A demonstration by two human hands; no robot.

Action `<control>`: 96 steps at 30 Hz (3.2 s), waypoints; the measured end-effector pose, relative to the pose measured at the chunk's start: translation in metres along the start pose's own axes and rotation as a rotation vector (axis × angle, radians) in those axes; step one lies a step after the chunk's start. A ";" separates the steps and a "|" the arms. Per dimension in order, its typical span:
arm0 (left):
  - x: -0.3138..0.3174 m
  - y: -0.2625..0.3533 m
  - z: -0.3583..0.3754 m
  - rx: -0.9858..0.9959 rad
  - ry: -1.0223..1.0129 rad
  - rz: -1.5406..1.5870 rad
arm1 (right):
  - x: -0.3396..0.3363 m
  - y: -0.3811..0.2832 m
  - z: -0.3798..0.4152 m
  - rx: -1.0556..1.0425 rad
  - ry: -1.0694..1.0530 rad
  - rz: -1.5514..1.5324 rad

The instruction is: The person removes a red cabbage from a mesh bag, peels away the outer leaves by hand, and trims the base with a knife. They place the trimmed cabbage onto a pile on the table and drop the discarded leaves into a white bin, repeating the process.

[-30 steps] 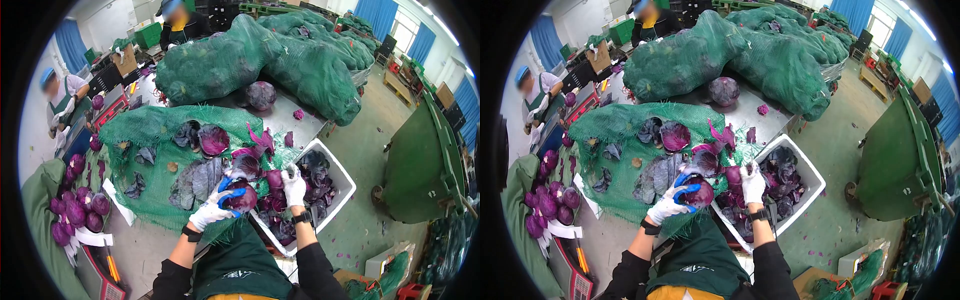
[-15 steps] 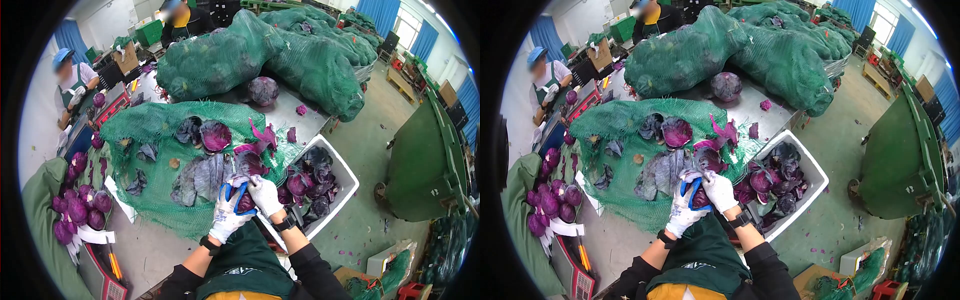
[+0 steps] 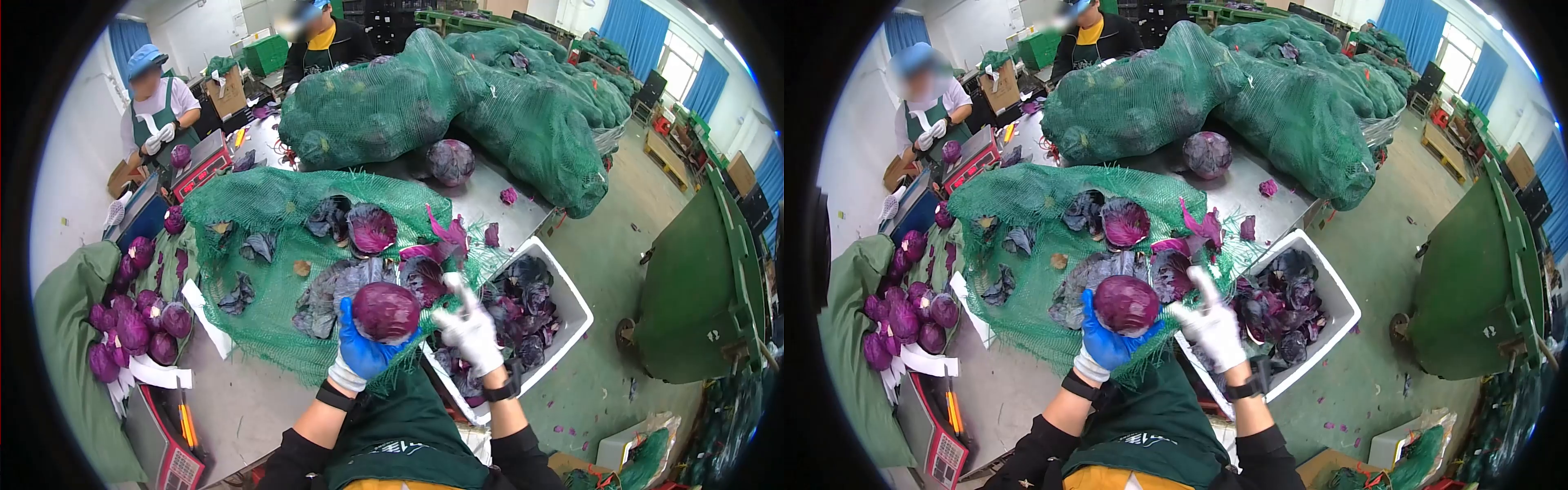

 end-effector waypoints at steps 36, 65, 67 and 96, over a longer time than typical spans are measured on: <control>0.001 0.018 -0.017 0.346 0.130 -2.106 | 0.075 0.049 -0.010 -0.489 0.149 0.738; -0.012 0.039 -0.015 0.432 0.006 -1.879 | 0.054 0.046 -0.013 -0.311 -0.058 0.029; -0.031 0.038 -0.018 0.251 0.068 -1.564 | 0.069 0.025 0.000 -0.581 -0.045 0.510; -0.011 0.026 -0.017 0.303 -0.226 -1.802 | 0.047 0.067 -0.038 -0.383 0.152 0.298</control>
Point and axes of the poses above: each hand's wrist, its own z-axis away from the middle knuckle, its own x-axis out of the palm, y = z × x, the point moved 10 cm from there along -z, towards the middle knuckle
